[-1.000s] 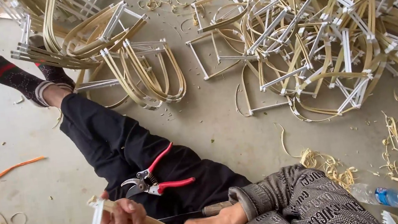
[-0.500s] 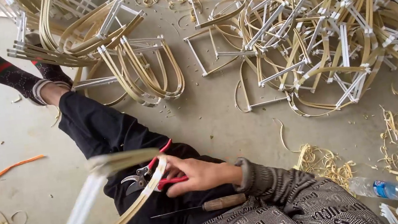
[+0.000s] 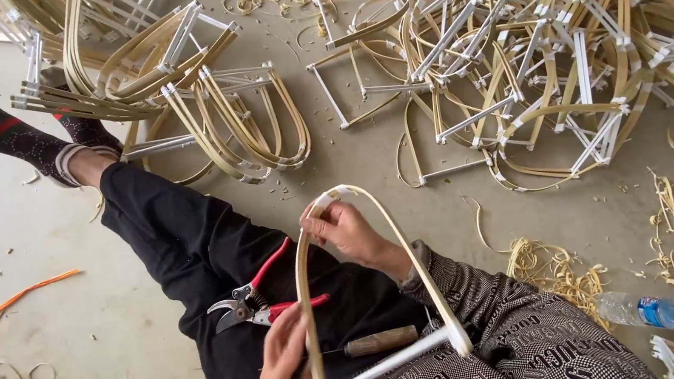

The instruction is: Assembling and securing curved wooden or bamboo components for furniture using tape and pruning shears.

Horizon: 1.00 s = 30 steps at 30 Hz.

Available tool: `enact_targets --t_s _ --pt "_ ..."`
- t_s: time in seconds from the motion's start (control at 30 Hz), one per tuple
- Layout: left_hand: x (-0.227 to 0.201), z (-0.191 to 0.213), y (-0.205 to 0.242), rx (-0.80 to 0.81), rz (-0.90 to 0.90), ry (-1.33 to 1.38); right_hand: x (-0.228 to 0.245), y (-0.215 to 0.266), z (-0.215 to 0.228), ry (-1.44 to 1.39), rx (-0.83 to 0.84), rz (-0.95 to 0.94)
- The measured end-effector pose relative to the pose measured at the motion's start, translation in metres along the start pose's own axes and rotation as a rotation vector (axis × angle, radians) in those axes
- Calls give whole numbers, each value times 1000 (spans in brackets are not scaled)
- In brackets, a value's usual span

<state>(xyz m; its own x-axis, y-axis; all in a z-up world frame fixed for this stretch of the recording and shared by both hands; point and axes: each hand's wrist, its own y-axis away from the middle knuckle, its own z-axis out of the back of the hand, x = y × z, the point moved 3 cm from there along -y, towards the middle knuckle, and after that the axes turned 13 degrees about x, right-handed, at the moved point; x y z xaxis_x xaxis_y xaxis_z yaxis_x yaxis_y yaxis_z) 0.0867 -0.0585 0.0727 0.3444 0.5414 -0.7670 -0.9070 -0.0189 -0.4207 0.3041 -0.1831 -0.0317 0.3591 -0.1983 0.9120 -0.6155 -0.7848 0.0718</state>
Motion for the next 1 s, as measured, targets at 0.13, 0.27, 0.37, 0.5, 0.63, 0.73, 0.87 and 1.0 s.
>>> enact_targets --t_s 0.13,0.27,0.37,0.5,0.63,0.73,0.87,1.0 --pt "50 -22 19 25 665 1062 38 4 -7 262 4 184" --pt "50 -39 19 83 777 999 69 10 -25 310 6 192" --pt "47 -53 22 204 854 884 80 10 -29 507 -69 267" --pt "38 -44 12 150 804 551 54 -1 -21 339 27 167" --pt "33 -41 4 124 683 357 40 -4 -17 150 68 108" --pt "26 -41 2 147 655 244 58 3 -35 153 33 72" --pt "32 -51 14 155 705 245 64 10 -44 368 -63 58" --pt "30 -41 11 110 606 178 59 4 -38 334 -32 110"
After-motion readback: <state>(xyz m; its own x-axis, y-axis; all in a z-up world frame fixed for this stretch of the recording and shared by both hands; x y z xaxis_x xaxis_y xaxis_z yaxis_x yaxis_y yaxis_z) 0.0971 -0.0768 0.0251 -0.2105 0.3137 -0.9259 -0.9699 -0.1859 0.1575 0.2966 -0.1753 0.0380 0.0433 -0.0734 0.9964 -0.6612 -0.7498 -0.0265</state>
